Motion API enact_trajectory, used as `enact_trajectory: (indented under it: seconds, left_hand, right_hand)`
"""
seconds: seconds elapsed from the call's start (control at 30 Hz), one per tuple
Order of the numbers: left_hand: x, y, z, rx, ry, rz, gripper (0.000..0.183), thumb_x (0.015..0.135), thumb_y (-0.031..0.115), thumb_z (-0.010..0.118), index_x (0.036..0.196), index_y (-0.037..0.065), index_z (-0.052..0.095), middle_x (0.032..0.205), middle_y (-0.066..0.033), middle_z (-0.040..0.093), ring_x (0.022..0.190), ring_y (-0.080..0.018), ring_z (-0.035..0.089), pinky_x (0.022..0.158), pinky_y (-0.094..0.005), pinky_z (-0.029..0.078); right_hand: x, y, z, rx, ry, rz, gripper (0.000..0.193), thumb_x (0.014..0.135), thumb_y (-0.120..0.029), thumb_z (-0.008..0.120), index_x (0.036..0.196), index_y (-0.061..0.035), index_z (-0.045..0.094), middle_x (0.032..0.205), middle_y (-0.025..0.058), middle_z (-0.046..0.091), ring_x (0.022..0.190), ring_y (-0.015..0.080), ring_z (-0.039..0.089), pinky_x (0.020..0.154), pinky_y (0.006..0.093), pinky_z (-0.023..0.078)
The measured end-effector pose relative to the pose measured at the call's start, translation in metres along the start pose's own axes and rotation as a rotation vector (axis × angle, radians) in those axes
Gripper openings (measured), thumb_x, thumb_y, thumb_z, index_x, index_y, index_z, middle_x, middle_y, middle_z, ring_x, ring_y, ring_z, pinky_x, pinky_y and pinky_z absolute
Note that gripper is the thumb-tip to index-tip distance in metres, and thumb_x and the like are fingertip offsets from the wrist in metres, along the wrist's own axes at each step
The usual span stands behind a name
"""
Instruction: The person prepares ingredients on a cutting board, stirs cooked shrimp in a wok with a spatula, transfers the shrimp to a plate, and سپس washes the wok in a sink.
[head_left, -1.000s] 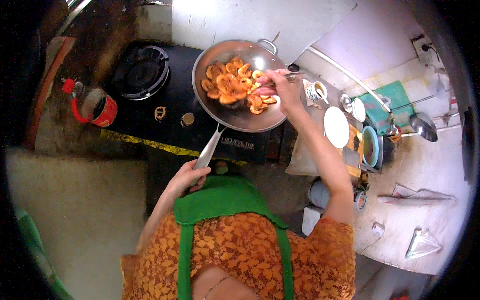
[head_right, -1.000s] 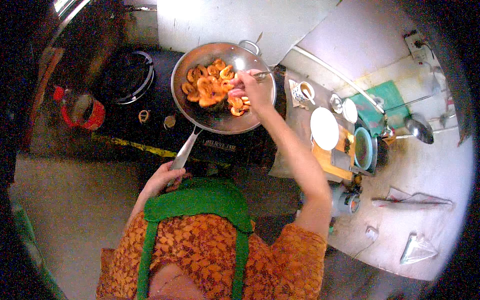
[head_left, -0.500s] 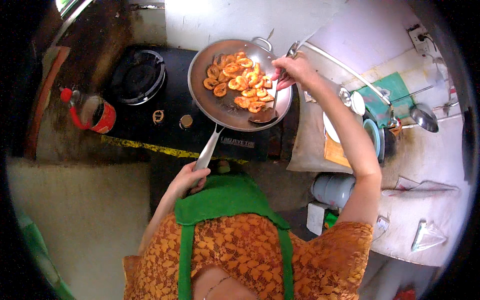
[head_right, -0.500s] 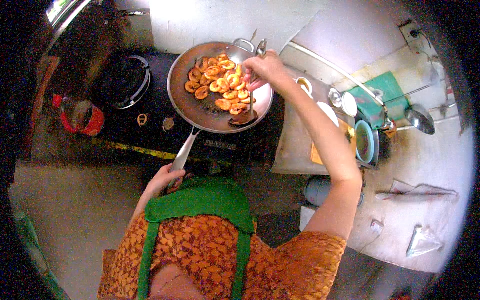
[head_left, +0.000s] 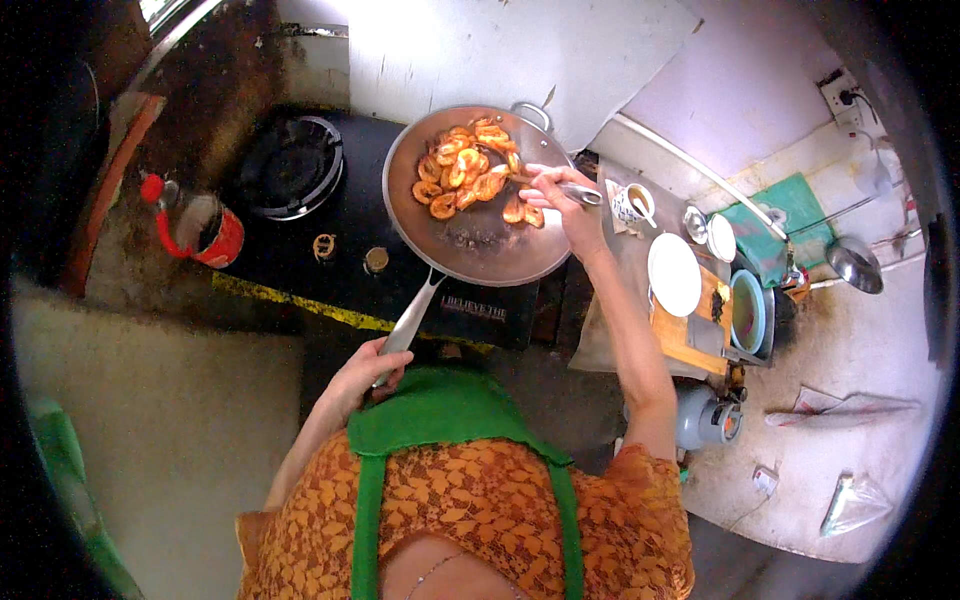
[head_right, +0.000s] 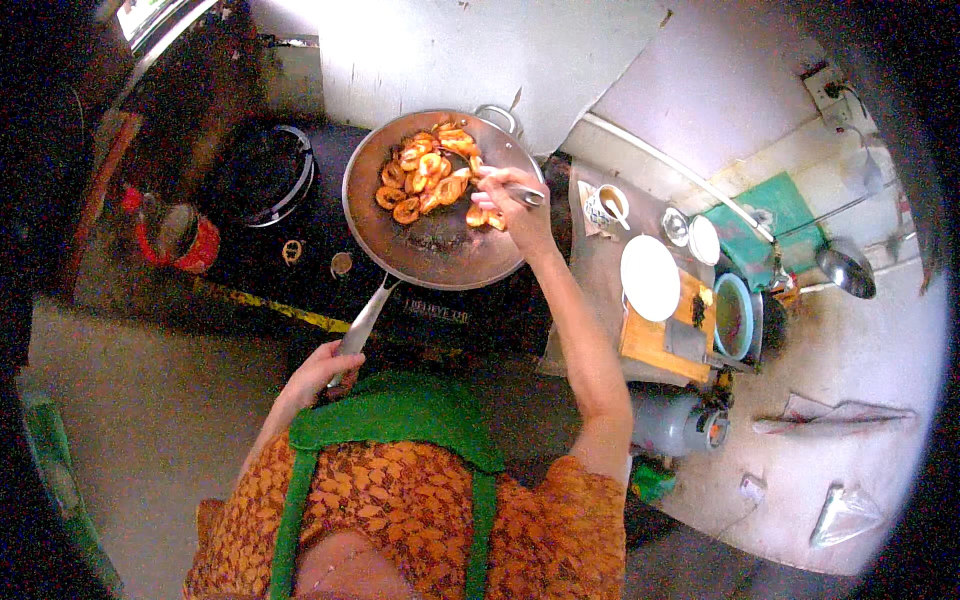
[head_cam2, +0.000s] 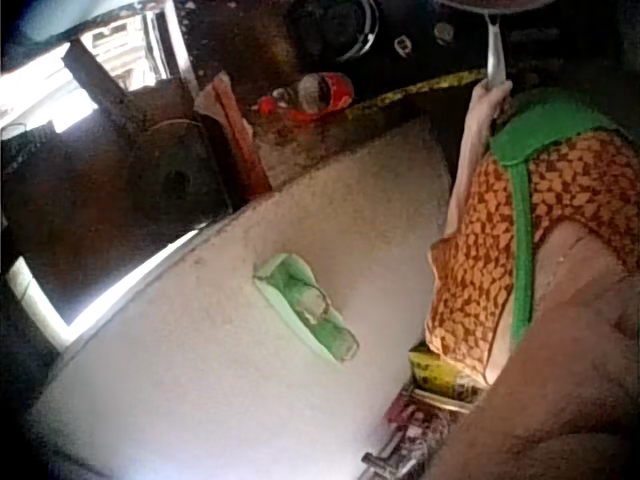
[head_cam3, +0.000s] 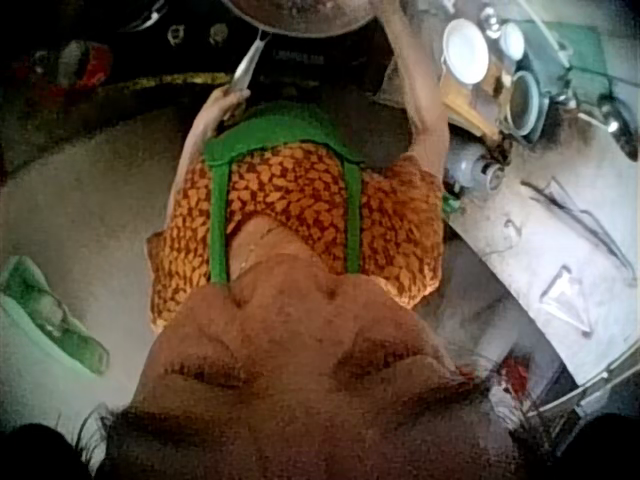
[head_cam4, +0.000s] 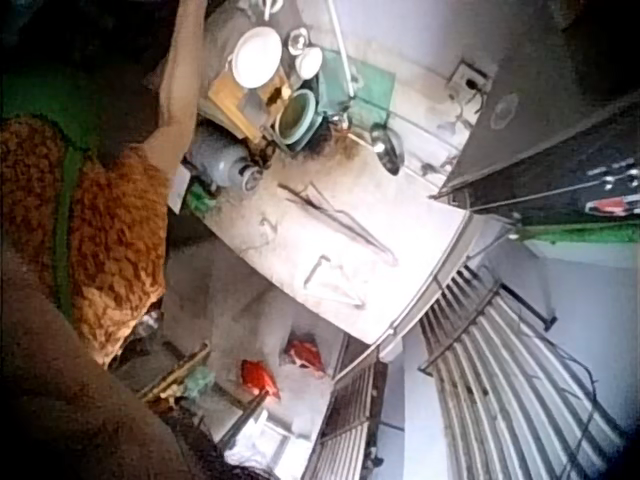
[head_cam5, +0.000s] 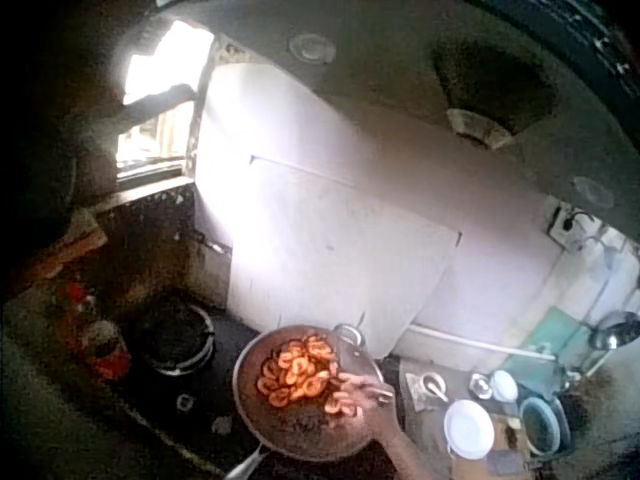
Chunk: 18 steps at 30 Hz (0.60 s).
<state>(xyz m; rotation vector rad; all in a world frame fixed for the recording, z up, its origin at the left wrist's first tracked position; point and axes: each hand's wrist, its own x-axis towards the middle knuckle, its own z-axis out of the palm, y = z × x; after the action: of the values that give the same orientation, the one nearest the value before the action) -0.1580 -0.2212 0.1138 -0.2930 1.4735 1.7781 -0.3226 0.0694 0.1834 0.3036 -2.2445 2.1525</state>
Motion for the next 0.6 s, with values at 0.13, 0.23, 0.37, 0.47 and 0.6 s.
enact_trajectory:
  seconds: [0.13, 0.23, 0.37, 0.47, 0.6]
  left_hand:
    - [0.002, -0.003, -0.002, 0.031, -0.009, 0.018, 0.027, 0.079, 0.024, 0.061, 0.088, 0.004, 0.046, 0.061, 0.0009, 0.048, 0.047, -0.0074, 0.044, 0.037, -0.0221, 0.03]
    - [-0.004, 0.006, 0.002, 0.022, 0.001, -0.034, 0.027, 0.079, 0.026, 0.061, 0.088, 0.004, 0.047, 0.062, 0.0007, 0.049, 0.048, -0.0074, 0.044, 0.038, -0.0223, 0.031]
    - [-0.001, 0.0, -0.001, 0.004, -0.036, -0.002, 0.027, 0.079, 0.025, 0.061, 0.088, 0.004, 0.047, 0.062, 0.0007, 0.049, 0.047, -0.0074, 0.044, 0.038, -0.0224, 0.031]
    - [0.003, 0.0, 0.001, 0.012, -0.05, 0.01, 0.025, 0.079, 0.023, 0.059, 0.089, 0.004, 0.046, 0.06, 0.0007, 0.047, 0.045, -0.0074, 0.042, 0.037, -0.0223, 0.029]
    - [0.003, 0.0, 0.003, 0.001, -0.001, -0.007, 0.022, 0.08, 0.019, 0.058, 0.087, 0.004, 0.043, 0.055, 0.0008, 0.043, 0.041, -0.0077, 0.039, 0.033, -0.022, 0.025]
  right_hand:
    - [-0.006, -0.029, 0.017, -0.506, -0.287, -0.325, 0.01, 0.081, -0.008, 0.057, 0.076, 0.0005, 0.057, 0.094, 0.0126, 0.062, 0.086, 0.0144, 0.059, 0.072, 0.0253, 0.046]
    - [-0.012, -0.071, 0.036, -0.587, -0.336, -0.269, 0.012, 0.079, -0.01, 0.059, 0.073, 0.0004, 0.057, 0.081, 0.0088, 0.062, 0.076, 0.0099, 0.058, 0.066, 0.0237, 0.045]
    - [0.021, -0.075, 0.018, -0.836, -0.191, -0.127, 0.028, 0.075, -0.025, 0.058, 0.066, 0.0008, 0.057, 0.054, 0.0151, 0.054, 0.051, 0.0218, 0.055, 0.051, 0.0363, 0.041]
    - [0.05, -0.058, -0.016, -0.834, -0.164, 0.042, 0.029, 0.072, -0.024, 0.057, 0.062, 0.0035, 0.054, 0.052, 0.0118, 0.054, 0.044, 0.0209, 0.056, 0.044, 0.0341, 0.044]
    - [0.062, -0.043, -0.033, -0.512, 0.008, 0.257, 0.025, 0.072, -0.02, 0.055, 0.062, 0.0031, 0.052, 0.057, 0.0127, 0.057, 0.041, 0.0229, 0.058, 0.039, 0.0304, 0.05]
